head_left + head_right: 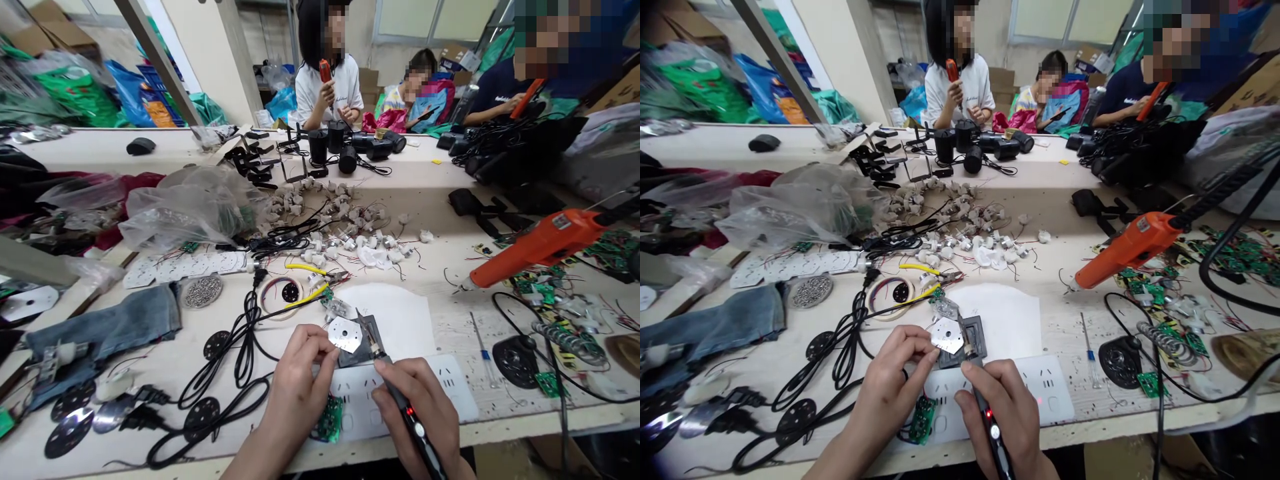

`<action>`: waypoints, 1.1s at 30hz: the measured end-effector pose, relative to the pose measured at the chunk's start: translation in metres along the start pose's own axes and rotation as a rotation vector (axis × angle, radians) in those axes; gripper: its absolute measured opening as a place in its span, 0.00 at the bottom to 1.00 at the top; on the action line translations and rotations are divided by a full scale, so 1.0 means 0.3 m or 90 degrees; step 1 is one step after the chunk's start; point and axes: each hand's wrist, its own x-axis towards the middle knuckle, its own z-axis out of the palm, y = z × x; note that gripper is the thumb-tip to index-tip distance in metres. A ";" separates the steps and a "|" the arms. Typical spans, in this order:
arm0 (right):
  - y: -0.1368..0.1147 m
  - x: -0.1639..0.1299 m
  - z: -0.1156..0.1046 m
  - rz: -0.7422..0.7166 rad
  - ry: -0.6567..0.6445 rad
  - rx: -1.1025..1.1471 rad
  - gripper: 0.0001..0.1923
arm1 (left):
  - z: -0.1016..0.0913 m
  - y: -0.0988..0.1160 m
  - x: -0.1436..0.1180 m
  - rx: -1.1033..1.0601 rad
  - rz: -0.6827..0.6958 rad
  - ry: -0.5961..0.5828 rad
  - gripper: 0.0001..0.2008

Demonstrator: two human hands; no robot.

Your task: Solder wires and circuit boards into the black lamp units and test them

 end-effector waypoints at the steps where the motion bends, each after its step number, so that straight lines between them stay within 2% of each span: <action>1: -0.001 0.000 -0.012 -0.004 -0.016 0.000 0.16 | 0.006 -0.005 -0.002 -0.006 -0.008 0.005 0.07; 5: 0.002 -0.003 -0.066 -0.032 -0.088 -0.024 0.17 | 0.015 -0.018 -0.007 -0.014 -0.017 0.011 0.07; 12: 0.005 -0.004 -0.112 -0.011 -0.110 -0.030 0.16 | 0.009 -0.009 0.000 -0.011 0.002 0.009 0.08; 17: 0.007 -0.004 -0.112 -0.019 -0.118 -0.024 0.17 | 0.009 -0.005 0.001 -0.009 0.014 0.002 0.08; 23: 0.000 -0.017 -0.096 0.016 -0.096 -0.004 0.17 | 0.011 -0.016 -0.006 0.022 0.040 0.026 0.07; 33: 0.007 -0.026 -0.082 0.021 -0.124 0.004 0.14 | 0.011 -0.019 -0.005 0.040 0.046 0.019 0.08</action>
